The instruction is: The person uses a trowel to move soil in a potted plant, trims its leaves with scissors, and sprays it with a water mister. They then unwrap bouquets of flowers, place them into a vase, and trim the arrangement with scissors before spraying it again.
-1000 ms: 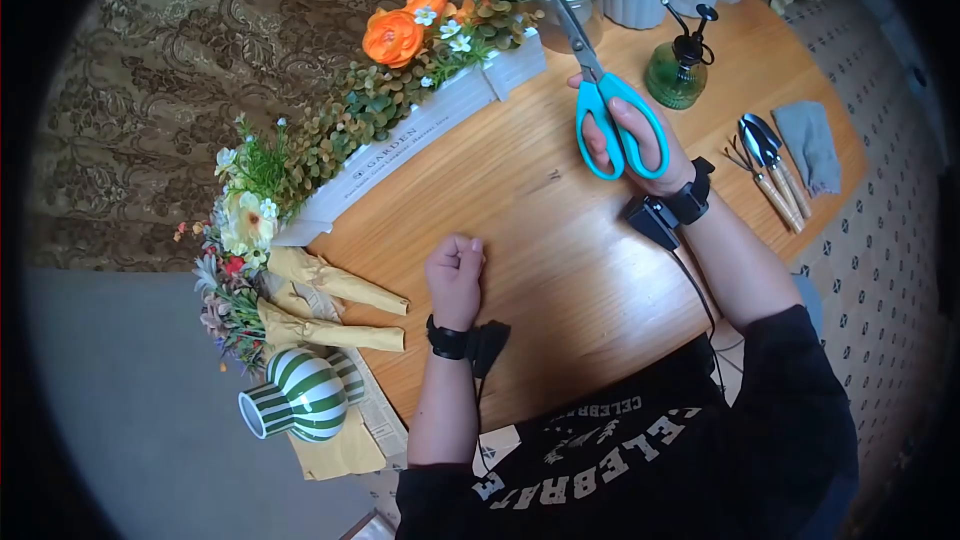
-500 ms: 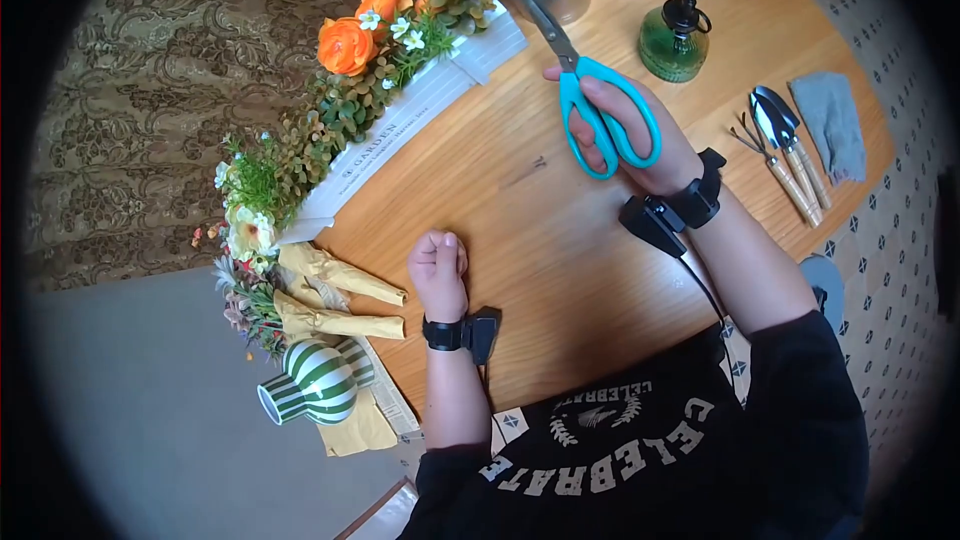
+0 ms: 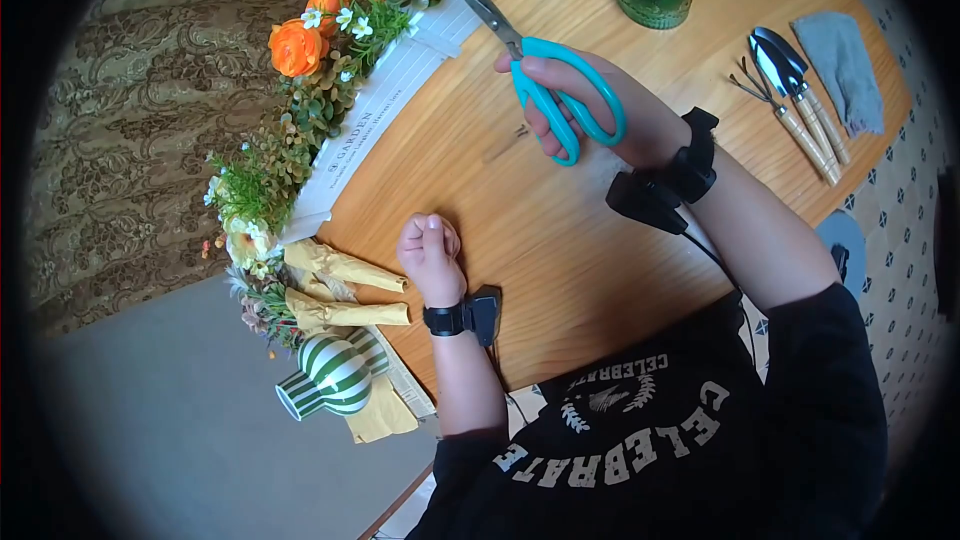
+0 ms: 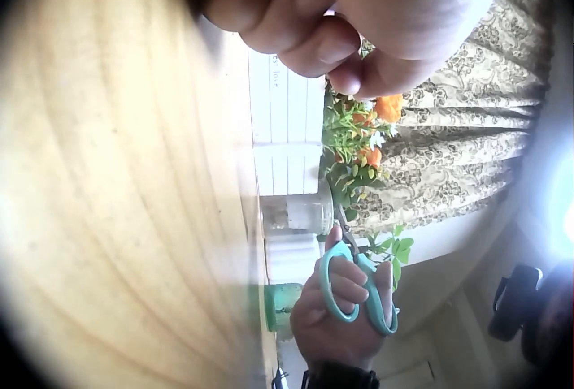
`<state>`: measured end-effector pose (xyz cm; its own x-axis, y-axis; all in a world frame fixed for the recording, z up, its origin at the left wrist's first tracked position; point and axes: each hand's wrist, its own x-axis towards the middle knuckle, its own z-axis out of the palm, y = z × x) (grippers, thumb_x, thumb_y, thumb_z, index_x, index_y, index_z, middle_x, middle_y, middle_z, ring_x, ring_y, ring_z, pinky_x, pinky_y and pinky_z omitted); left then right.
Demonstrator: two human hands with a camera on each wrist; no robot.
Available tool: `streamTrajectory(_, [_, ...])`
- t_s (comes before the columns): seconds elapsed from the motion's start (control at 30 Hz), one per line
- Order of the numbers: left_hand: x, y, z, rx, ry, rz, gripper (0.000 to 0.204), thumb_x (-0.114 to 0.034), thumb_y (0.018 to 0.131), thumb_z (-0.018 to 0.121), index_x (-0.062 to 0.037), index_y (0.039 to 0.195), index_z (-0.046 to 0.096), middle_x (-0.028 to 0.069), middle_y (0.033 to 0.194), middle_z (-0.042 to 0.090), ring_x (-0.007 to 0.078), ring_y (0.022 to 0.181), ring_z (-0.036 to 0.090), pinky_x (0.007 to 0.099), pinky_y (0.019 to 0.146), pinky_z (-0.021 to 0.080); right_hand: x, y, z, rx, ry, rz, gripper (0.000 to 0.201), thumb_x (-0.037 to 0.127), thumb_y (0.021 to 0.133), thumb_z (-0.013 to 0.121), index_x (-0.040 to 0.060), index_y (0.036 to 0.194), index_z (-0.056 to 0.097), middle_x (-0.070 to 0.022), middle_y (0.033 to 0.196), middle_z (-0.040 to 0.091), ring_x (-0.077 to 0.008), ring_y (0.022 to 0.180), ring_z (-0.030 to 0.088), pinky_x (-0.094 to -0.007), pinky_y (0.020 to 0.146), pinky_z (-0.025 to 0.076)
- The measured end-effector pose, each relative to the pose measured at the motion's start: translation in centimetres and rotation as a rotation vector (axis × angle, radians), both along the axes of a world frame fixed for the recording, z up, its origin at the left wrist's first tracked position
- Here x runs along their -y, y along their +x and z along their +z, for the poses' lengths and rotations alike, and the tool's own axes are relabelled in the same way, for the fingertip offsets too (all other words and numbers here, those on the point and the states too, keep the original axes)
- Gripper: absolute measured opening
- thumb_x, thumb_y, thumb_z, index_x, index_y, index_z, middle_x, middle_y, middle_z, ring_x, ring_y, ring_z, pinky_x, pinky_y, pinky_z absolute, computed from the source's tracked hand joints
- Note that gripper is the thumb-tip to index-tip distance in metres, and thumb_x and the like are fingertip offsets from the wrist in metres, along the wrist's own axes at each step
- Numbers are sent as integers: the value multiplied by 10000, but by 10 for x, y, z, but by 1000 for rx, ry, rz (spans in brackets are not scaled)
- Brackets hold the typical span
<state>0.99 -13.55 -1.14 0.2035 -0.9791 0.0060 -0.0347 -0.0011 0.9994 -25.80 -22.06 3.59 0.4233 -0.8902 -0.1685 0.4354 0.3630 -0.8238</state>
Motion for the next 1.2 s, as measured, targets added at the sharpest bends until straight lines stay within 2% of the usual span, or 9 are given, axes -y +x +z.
streamTrajectory(0.1, [0, -2, 2, -29, 1, 10, 286, -107, 949, 520, -85, 679, 428, 5, 571, 439, 56, 453, 327, 213, 411, 240, -1, 4, -1, -19, 4, -5, 500, 386, 956, 491, 3, 1278, 475, -29, 710, 548, -103, 558, 529, -236, 521, 441])
streamTrajectory(0.33, [1, -2, 2, -31, 2, 8, 282, -103, 951, 515, -77, 684, 428, 11, 573, 448, 59, 452, 327, 211, 408, 242, 0, -1, -5, -78, -50, 73, 445, 366, 952, 515, 16, 1227, 517, -3, 687, 519, -74, 511, 494, -212, 450, 402])
streamTrajectory(0.5, [1, -3, 3, -30, 4, 4, 277, -108, 952, 518, -70, 692, 432, 14, 576, 453, 59, 452, 325, 211, 409, 240, -1, 1, -4, -76, -45, 107, 425, 351, 944, 521, 30, 1222, 516, -3, 698, 511, -74, 553, 499, -213, 488, 414])
streamTrajectory(0.63, [1, -1, 0, 14, -4, -6, 258, -165, 954, 536, -100, 722, 443, 4, 557, 429, 57, 437, 301, 215, 395, 212, -3, 1, -5, -50, -53, 134, 450, 349, 925, 546, 33, 1243, 505, -4, 712, 511, -76, 587, 509, -216, 519, 425])
streamTrajectory(0.93, [1, -3, 0, 23, -16, -8, 270, -162, 960, 524, -91, 713, 440, 5, 555, 425, 60, 433, 292, 217, 396, 209, 1, 0, -5, -140, -126, 128, 435, 280, 942, 537, 19, 1288, 499, 17, 686, 502, -60, 561, 481, -201, 491, 403])
streamTrajectory(1.2, [1, -2, 0, 16, -11, -6, 270, -146, 961, 514, -84, 708, 440, 2, 553, 414, 58, 433, 288, 219, 394, 209, 1, 2, -10, -127, -59, 94, 415, 277, 933, 553, 32, 1266, 508, 20, 697, 519, -55, 571, 489, -193, 496, 402])
